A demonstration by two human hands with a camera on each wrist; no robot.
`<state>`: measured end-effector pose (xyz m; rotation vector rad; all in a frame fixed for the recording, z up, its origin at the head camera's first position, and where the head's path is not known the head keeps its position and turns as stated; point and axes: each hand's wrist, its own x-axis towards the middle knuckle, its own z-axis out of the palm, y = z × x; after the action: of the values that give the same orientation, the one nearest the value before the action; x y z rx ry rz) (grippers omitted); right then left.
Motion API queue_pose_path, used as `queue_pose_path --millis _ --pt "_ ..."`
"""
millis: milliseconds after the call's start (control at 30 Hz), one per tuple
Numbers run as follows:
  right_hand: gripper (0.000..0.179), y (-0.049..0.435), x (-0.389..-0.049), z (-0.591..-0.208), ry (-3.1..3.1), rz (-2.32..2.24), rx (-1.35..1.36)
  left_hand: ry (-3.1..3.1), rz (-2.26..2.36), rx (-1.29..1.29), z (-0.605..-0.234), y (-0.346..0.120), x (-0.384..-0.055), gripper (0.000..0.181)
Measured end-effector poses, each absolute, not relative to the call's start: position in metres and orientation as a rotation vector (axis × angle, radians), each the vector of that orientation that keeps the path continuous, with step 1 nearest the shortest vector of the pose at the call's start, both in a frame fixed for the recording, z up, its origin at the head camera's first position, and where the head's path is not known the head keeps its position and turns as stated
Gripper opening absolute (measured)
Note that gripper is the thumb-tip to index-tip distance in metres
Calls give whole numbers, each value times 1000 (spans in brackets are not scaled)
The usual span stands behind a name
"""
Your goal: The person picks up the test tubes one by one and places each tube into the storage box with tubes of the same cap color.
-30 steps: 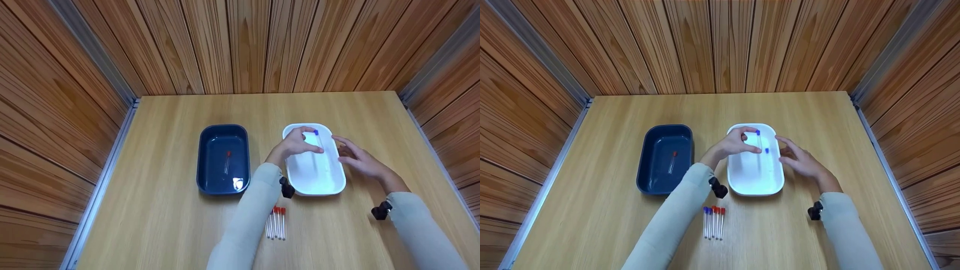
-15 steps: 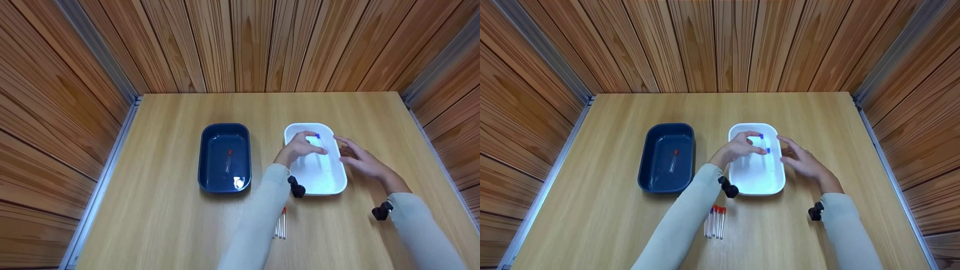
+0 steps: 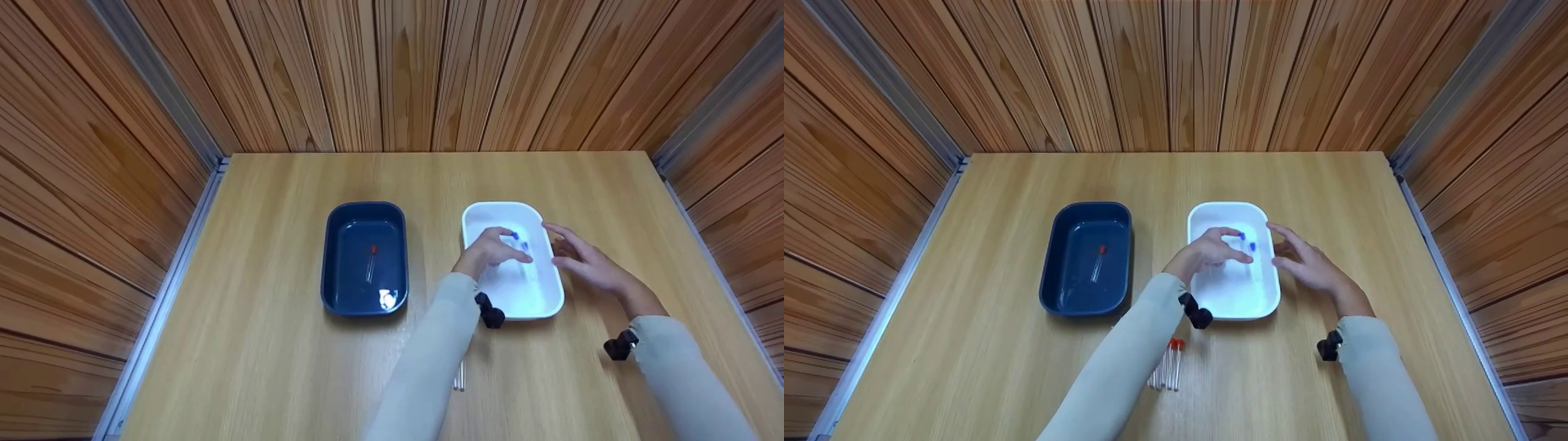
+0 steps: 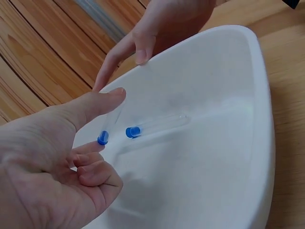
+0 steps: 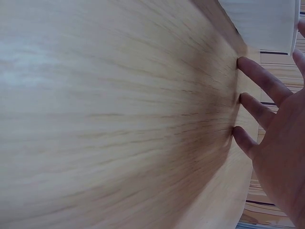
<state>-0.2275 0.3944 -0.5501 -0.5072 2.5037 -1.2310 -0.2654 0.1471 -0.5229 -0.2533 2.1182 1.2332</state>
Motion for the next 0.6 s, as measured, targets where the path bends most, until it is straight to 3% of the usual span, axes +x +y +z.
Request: queue_pose_path --millis 600 --pt "72 400 -230 -558 2551 -1226 -579 2154 1310 -283 -529 151 -254 73"
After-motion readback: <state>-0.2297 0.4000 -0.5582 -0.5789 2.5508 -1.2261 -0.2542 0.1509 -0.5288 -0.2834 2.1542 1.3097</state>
